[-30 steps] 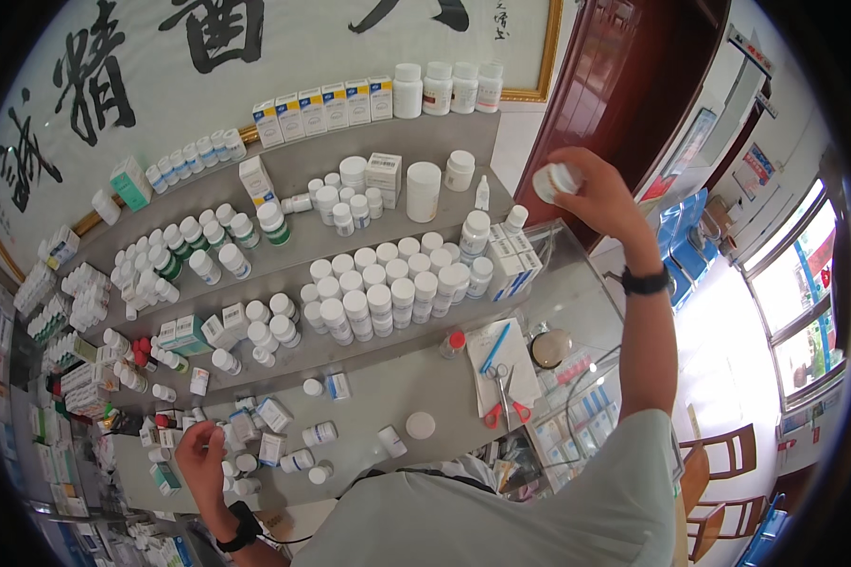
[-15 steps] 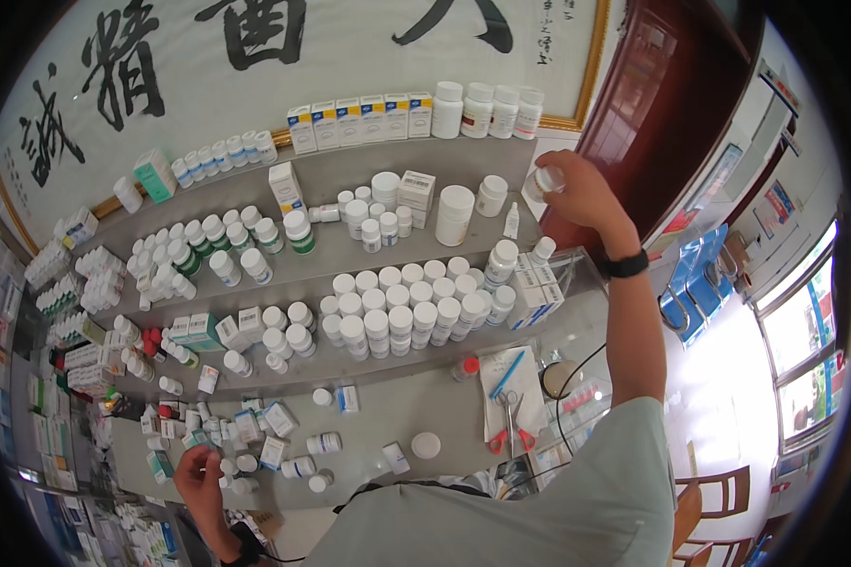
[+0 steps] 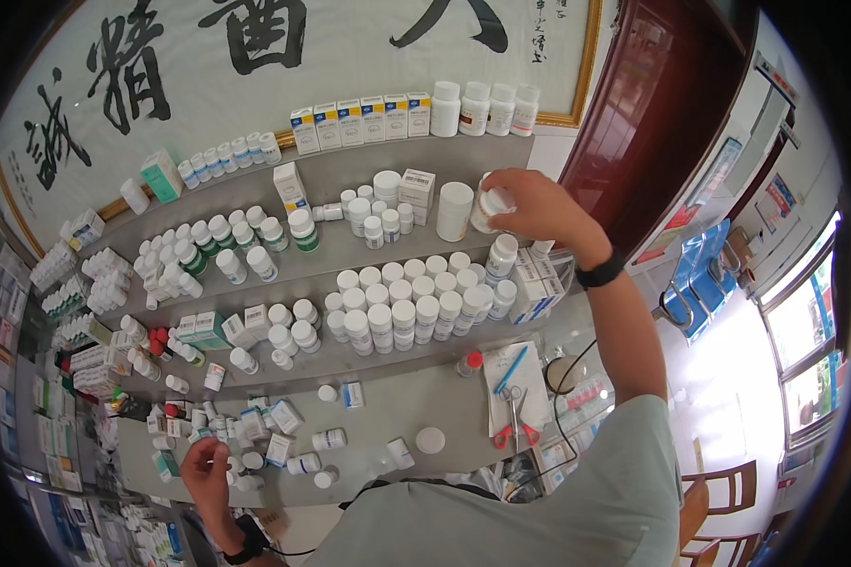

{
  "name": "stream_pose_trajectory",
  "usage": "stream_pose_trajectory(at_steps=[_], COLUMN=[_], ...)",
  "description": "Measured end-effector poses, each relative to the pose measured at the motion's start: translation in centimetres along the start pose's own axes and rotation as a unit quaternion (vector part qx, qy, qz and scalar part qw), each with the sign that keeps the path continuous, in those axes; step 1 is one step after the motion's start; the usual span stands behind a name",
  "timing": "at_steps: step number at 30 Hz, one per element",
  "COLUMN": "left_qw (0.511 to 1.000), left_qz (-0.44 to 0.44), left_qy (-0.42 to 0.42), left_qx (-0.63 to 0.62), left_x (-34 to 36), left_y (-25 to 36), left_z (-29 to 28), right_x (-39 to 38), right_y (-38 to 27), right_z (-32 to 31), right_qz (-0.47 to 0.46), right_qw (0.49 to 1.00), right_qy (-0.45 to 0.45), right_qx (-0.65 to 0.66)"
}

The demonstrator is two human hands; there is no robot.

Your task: Organizing and checking various medicine bottles and boxes on a pharmacy counter.

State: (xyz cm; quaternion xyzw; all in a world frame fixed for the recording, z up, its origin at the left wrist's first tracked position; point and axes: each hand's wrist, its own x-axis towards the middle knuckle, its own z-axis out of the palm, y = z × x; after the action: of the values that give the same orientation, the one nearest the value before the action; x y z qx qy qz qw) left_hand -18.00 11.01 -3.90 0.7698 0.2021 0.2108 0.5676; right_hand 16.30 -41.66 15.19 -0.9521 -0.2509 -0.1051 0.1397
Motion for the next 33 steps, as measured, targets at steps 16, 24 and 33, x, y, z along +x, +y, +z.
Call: stream_pose_trajectory(at_steps=[16,24,33], left_qw=[1.000,1.000,1.000], left_qz=[-0.006,0.003,-0.004], left_qy=[-0.003,-0.004,-0.027], left_qx=[0.000,-0.009,-0.003], left_x=[0.8,0.8,1.3], left_y=[-0.3,-1.2,-1.4], left_z=[-0.5,-0.9,0.1], right_x=[3.3,1.8,1.4], right_y=[-2.9,-3.7,5.6], right_z=[3.4,-2.3,-2.3], right_qz=[-0.063,0.012,0.190], right_qw=[0.998,0.964,0.967], right_qy=[0.027,0.174,0.162], right_qx=[0.005,0.202,-0.043])
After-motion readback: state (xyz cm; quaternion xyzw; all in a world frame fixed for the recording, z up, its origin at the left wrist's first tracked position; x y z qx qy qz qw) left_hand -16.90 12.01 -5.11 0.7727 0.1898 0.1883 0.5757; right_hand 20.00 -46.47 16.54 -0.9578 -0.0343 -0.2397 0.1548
